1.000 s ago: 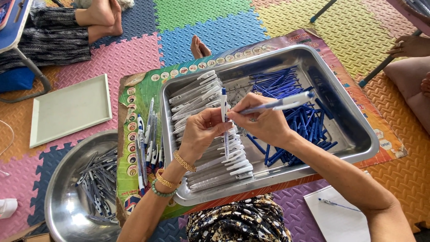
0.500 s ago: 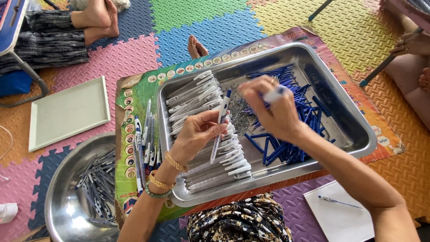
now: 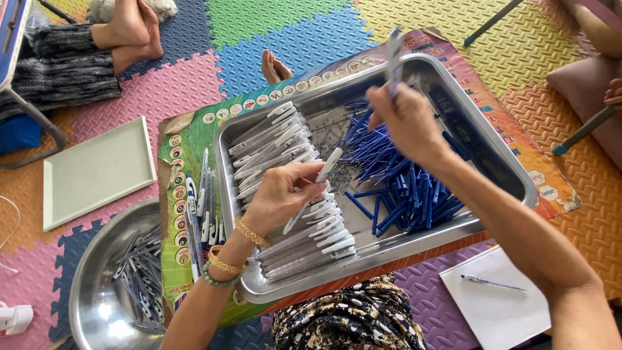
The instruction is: The person assembles ballpoint pens by hand, inserting the ink cartridge and internal mechanism into the white pen barrels and attaching the blue plastic caps and clips from a metal tray.
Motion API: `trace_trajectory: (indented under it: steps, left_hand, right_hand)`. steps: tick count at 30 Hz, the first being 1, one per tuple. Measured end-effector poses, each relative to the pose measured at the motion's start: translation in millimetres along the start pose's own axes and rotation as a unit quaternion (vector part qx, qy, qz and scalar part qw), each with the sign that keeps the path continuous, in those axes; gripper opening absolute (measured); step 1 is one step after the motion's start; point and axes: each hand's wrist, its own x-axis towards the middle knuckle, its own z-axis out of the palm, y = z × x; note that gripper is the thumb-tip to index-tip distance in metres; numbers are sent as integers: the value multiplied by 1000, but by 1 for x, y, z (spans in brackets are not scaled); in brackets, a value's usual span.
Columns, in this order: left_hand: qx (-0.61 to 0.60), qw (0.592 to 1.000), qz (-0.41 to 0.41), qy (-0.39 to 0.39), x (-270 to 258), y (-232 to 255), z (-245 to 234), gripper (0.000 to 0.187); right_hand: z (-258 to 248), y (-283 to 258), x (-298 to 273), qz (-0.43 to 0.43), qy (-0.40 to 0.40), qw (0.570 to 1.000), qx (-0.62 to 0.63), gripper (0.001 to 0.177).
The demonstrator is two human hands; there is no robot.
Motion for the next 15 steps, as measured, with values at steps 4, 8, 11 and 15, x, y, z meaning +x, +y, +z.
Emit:
trace_trajectory:
  steps: [4, 8, 11, 15]
  left_hand:
    - [133, 990, -47, -5, 3, 11, -10, 52]
    - [413, 910, -43, 15, 25, -3, -12, 32]
    - [588, 808, -35, 7, 52, -12, 1, 26]
    - [663, 749, 7, -15, 75, 5, 12, 18]
  right_hand:
    - [-47, 36, 22, 169, 18, 982, 76, 22]
    - [-61, 72, 12, 139, -19, 975, -175, 56]
    - [-66, 97, 12, 106, -48, 963, -244, 42]
    - [-67, 106, 10, 32, -34, 959, -280, 36]
